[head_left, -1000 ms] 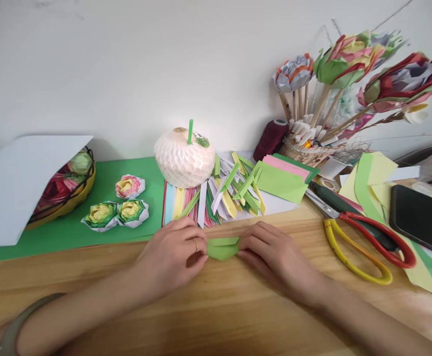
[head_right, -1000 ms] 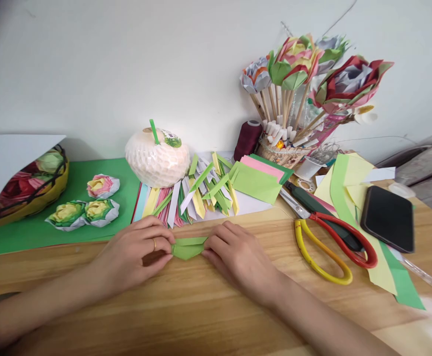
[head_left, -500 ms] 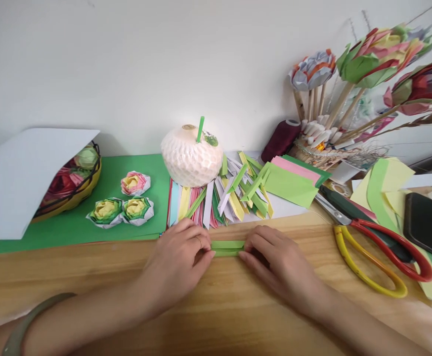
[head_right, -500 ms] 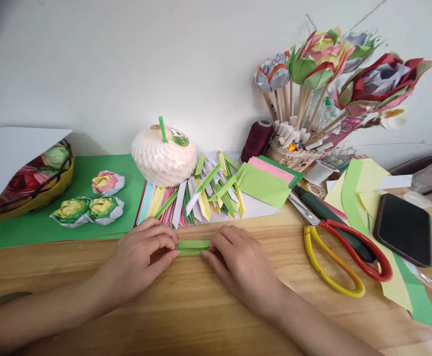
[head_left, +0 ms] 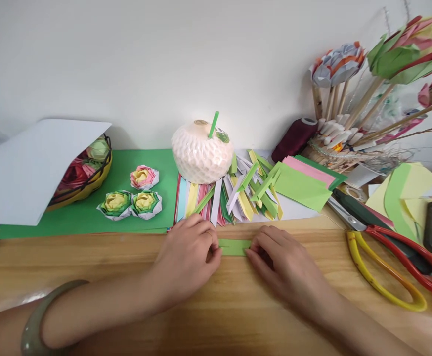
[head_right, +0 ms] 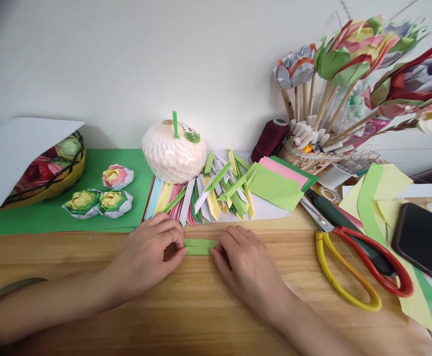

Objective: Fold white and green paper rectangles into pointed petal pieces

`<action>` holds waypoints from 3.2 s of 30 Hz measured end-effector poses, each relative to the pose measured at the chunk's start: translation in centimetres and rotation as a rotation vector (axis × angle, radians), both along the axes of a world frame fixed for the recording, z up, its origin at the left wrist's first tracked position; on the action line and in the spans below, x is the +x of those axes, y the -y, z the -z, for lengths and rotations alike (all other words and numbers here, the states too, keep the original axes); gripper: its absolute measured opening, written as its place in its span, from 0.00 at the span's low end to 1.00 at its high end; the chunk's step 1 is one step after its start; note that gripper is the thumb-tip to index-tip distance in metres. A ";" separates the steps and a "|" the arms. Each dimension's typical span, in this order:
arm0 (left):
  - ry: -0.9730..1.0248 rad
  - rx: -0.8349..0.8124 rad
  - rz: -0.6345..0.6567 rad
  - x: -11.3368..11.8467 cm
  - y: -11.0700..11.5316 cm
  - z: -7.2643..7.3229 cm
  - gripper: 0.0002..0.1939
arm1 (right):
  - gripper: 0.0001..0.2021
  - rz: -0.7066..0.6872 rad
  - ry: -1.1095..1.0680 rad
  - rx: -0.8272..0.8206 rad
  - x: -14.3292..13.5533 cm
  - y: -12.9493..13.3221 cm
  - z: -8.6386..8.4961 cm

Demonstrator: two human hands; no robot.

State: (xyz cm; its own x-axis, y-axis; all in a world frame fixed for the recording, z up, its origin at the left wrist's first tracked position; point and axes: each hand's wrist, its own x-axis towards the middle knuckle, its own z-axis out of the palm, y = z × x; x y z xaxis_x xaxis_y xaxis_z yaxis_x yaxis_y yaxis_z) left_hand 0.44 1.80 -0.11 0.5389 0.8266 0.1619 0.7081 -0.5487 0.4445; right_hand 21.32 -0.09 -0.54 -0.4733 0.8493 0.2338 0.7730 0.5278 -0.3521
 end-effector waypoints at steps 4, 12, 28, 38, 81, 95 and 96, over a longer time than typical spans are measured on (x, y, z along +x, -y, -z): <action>-0.020 0.006 0.004 0.1 0.0 -0.1 0.07 | 0.09 -0.006 0.010 0.007 -0.1 -0.1 -0.1; -0.059 0.011 0.016 0.2 -0.1 -0.3 0.08 | 0.10 -0.038 0.021 -0.014 -0.1 -0.1 -0.4; -0.048 -0.011 0.026 0.2 0.0 -0.4 0.07 | 0.10 -0.062 0.159 -0.011 0.0 0.2 0.5; -0.059 -0.003 0.023 0.2 0.0 -0.4 0.07 | 0.08 -0.044 0.190 -0.067 -0.1 0.2 0.1; -0.384 0.690 0.382 -0.6 3.7 0.8 0.19 | 0.49 -0.241 0.475 0.338 2.8 2.4 0.6; -0.332 0.730 0.420 -0.5 4.2 1.0 0.15 | 0.37 -0.484 0.235 -0.032 1.3 1.4 -0.7; -0.340 0.733 0.419 -0.5 4.3 0.9 0.15 | 0.41 -0.485 0.250 -0.076 1.2 1.5 -0.5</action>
State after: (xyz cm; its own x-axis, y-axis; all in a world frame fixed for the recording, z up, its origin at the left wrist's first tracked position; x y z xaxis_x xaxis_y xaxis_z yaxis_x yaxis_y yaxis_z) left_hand -0.09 -2.53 -1.04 0.8867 0.3051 0.3474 0.4164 -0.8536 -0.3130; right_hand 22.49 -1.61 -0.01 -0.8478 0.5302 0.0105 0.5126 0.8244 -0.2401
